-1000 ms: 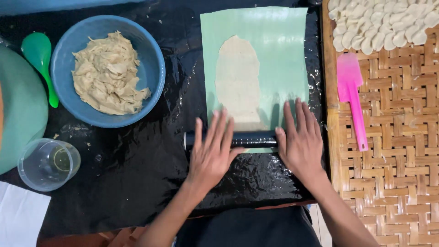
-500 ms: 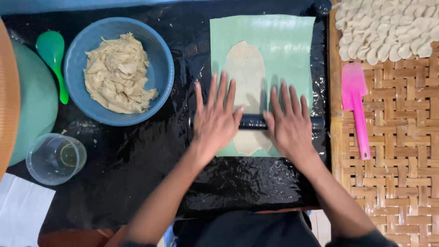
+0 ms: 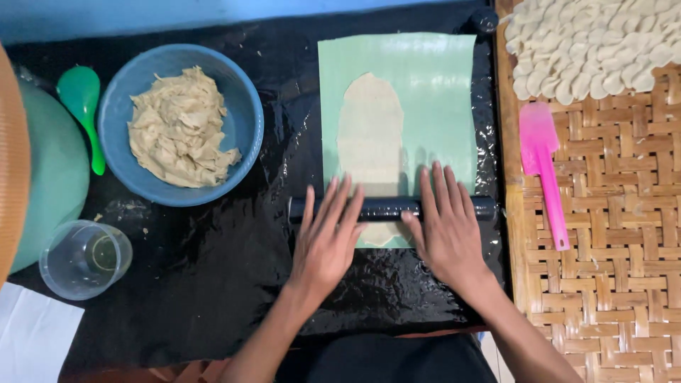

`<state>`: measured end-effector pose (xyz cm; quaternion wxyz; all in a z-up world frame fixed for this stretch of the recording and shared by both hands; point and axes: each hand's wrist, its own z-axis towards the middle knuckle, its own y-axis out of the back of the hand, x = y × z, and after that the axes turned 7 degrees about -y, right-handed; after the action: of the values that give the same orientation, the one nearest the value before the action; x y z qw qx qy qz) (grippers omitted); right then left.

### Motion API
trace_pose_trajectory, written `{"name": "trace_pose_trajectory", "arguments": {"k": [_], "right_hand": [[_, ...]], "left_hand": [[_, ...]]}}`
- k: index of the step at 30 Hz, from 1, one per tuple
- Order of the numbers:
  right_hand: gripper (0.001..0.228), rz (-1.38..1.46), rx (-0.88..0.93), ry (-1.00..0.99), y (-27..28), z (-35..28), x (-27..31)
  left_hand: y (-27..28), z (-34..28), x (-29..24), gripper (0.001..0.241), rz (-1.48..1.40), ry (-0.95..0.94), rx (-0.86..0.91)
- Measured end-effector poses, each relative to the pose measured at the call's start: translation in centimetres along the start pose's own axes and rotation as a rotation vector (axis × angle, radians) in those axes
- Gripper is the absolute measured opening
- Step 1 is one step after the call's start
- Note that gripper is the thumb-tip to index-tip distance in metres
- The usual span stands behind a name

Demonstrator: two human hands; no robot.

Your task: Flattening pieces of dough into thin sheets using a roller and a spatula for food production.

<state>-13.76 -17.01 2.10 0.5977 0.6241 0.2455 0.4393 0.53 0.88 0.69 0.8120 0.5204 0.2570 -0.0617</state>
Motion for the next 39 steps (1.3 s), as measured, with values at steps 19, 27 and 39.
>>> {"name": "trace_pose_trajectory", "arguments": {"k": [19, 27, 39], "right_hand": [[0.055, 0.091, -0.214, 0.006, -2.9, 16.4, -4.4], [0.070, -0.039, -0.027, -0.003, -1.2, 5.1, -0.5], [0.054, 0.453, -0.123, -0.063, 1.9, -4.8, -2.7]], "left_hand": [[-1.6, 15.6, 9.2, 0.076, 0.275, 0.165, 0.161], [0.0, 5.2, 2.7, 0.076, 0.235, 0.071, 0.109], [2.9, -1.7, 0.8, 0.041, 0.013, -0.097, 0.057]]}}
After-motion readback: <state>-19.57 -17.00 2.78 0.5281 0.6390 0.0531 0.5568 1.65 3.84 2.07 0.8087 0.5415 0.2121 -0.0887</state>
